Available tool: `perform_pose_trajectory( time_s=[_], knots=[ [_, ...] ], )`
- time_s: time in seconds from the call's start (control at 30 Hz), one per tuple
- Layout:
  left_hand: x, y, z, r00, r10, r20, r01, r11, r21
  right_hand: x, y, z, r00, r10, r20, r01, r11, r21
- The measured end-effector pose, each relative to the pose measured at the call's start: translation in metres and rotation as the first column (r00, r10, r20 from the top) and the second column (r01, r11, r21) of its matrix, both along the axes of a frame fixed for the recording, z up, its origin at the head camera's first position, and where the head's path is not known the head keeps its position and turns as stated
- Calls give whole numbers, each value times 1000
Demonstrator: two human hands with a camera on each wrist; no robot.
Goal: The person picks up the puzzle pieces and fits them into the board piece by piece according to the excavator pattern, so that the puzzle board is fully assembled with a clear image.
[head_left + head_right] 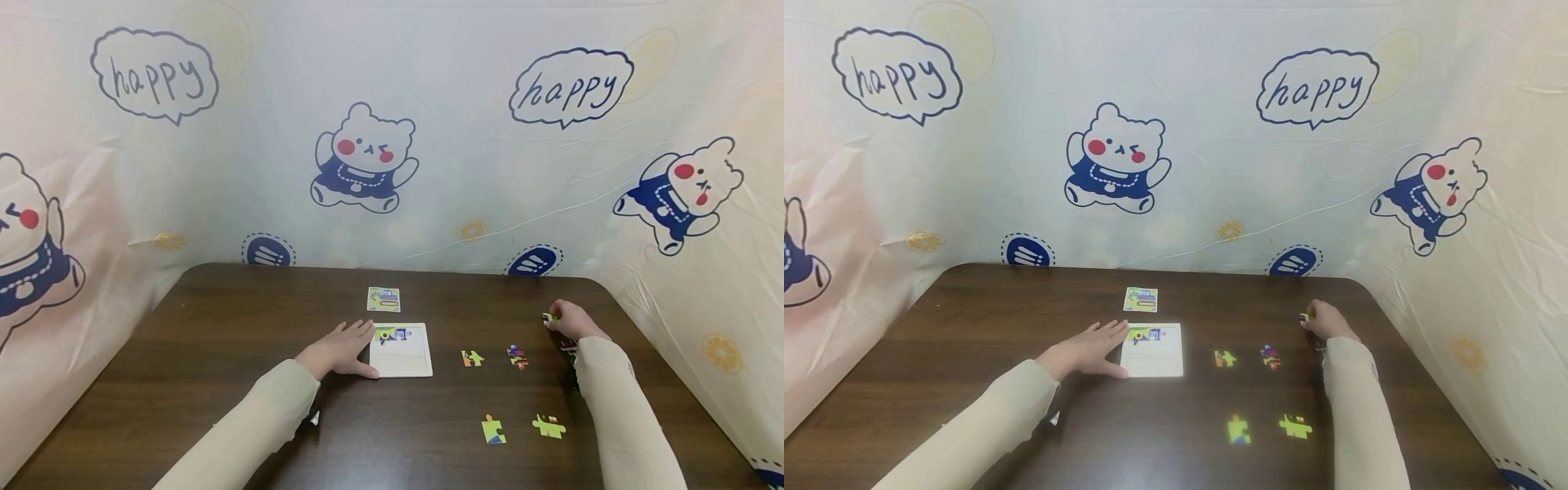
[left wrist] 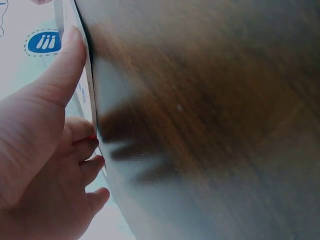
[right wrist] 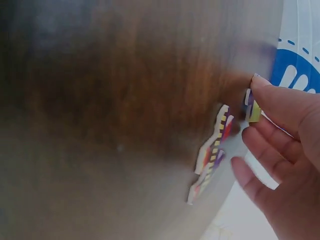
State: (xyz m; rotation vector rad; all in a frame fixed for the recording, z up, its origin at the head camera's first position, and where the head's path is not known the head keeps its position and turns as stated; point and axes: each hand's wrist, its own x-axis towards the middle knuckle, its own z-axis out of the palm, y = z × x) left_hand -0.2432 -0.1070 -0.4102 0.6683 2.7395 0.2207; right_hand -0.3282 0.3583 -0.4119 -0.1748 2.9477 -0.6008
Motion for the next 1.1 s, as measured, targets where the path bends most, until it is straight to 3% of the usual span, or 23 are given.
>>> perform_pose_trajectory(
  time_s=[0.2,0.43,0.73,1.1],
  knots=[
    [0,0,0,1000,5,4,-5,1000,9,-1,2,-2,999,3,-42,-3,1000,-5],
    [-1,1,-1,1000,8,7,-8,1000,6,1,2,-1,990,62,-124,-68,997,-37],
    [-1,0,-1,1000,13,13,-13,1000,-1,-1,-11,9,993,63,-95,-79,981,-175],
    [0,0,0,1000,9,18,-9,1000,8,-2,-66,27,997,57,-49,-71,937,-342]
  ],
)
